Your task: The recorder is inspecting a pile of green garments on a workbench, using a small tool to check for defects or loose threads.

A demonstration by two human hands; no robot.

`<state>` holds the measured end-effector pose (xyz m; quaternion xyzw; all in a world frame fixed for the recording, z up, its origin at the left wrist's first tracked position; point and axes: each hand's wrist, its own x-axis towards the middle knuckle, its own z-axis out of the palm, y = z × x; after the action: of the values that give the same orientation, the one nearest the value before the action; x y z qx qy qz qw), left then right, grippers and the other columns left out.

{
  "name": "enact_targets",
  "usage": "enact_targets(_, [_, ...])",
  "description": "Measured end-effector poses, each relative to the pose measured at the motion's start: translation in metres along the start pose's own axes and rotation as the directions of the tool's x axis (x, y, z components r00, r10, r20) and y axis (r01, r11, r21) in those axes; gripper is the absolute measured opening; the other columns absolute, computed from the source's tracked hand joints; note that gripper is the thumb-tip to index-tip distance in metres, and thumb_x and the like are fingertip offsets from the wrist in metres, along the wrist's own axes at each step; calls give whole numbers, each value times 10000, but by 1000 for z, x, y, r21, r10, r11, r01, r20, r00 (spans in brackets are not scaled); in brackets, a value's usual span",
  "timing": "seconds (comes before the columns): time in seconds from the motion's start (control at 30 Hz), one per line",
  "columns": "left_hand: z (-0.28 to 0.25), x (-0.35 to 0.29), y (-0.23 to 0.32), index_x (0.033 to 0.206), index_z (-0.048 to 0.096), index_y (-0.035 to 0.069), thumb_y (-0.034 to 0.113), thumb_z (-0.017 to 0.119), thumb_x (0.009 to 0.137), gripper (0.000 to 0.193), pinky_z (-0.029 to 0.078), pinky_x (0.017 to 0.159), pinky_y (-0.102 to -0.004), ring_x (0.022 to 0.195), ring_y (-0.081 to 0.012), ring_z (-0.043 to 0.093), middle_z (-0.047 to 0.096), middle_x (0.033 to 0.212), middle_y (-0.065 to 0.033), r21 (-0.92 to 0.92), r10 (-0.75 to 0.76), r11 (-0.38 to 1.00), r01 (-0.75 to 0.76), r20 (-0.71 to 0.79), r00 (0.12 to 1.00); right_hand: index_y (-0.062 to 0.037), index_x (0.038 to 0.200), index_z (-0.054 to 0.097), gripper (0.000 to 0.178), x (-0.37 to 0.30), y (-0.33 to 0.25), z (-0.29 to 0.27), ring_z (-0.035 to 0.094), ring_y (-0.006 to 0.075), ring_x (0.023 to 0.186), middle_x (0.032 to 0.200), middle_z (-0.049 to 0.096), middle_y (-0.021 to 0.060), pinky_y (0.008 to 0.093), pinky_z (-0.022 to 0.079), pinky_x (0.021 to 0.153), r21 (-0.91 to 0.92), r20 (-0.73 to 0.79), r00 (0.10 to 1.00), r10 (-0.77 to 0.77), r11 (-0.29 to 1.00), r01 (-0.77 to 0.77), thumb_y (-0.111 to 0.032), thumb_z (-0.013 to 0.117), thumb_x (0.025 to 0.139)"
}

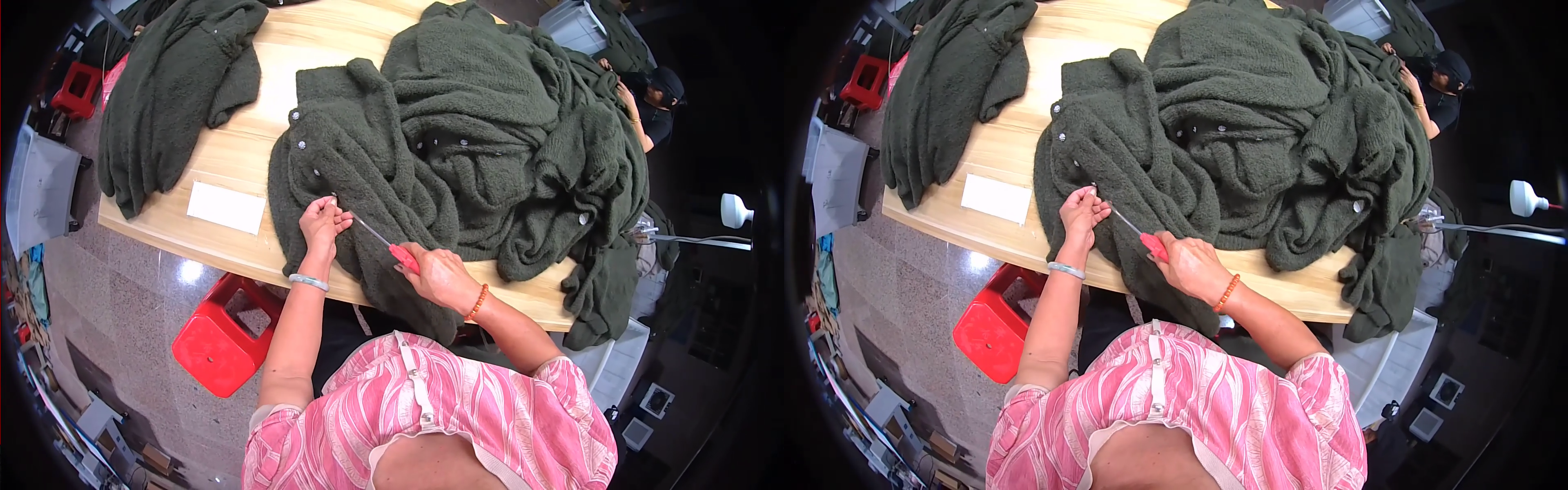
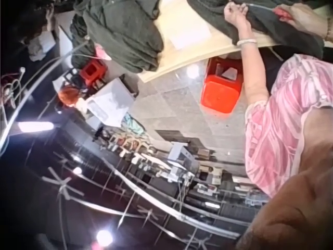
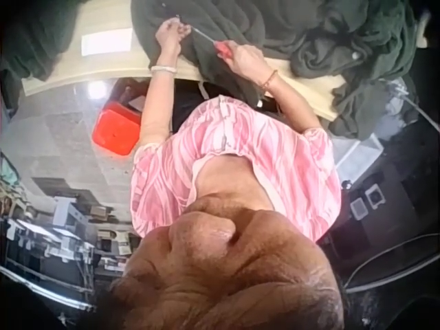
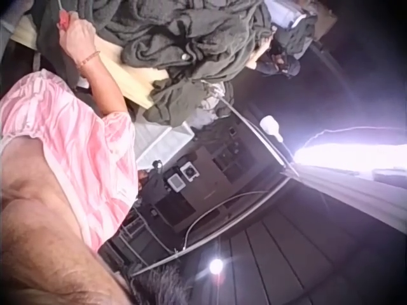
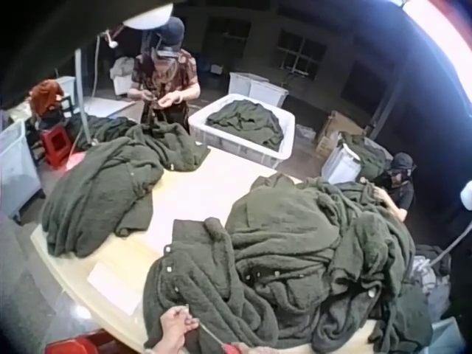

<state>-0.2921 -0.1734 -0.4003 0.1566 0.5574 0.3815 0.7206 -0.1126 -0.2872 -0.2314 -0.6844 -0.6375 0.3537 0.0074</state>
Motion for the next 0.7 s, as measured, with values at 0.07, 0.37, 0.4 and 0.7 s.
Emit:
enact_targets(0.07, [2,-4,-3,1101,593,15,117,620,963,174,595,609,-278,698,-150,676,616,808,-29,18,49,999,-49,13,999,-54,1229,563,398,12,-4,3,650,442,839,860,675,250,512,501,749,23,-37,999,2,1000,-1,-317,614,934])
enact_targets(0.37, [1,-19,33,1312,399,-29,64,562,978,384,612,647,-329,810,-278,706,536,1172,-124,-219,237,946,-239,-35,971,-40,1241,534,387,15,-1,0,637,429,967,1055,661,243,498,507,826,134,-121,989,-83,986,100,-232,630,919])
enact_targets(0.4, [0,-11,41,1308,382,-38,76,564,981,391,618,681,-344,837,-303,707,545,1168,-145,-269,182,947,-179,-12,983,-40,1241,534,387,16,-2,2,637,429,967,1055,661,243,498,507,826,139,-111,990,-89,985,104,-232,630,919])
enact_targets(0.7, [-14,31,37,998,573,5,108,643,954,132,621,700,-330,799,-257,704,619,900,-87,-212,32,977,2,157,987,-41,1214,556,377,24,-18,-2,654,435,841,870,675,248,497,510,766,0,-17,1000,14,1000,-14,-283,617,931])
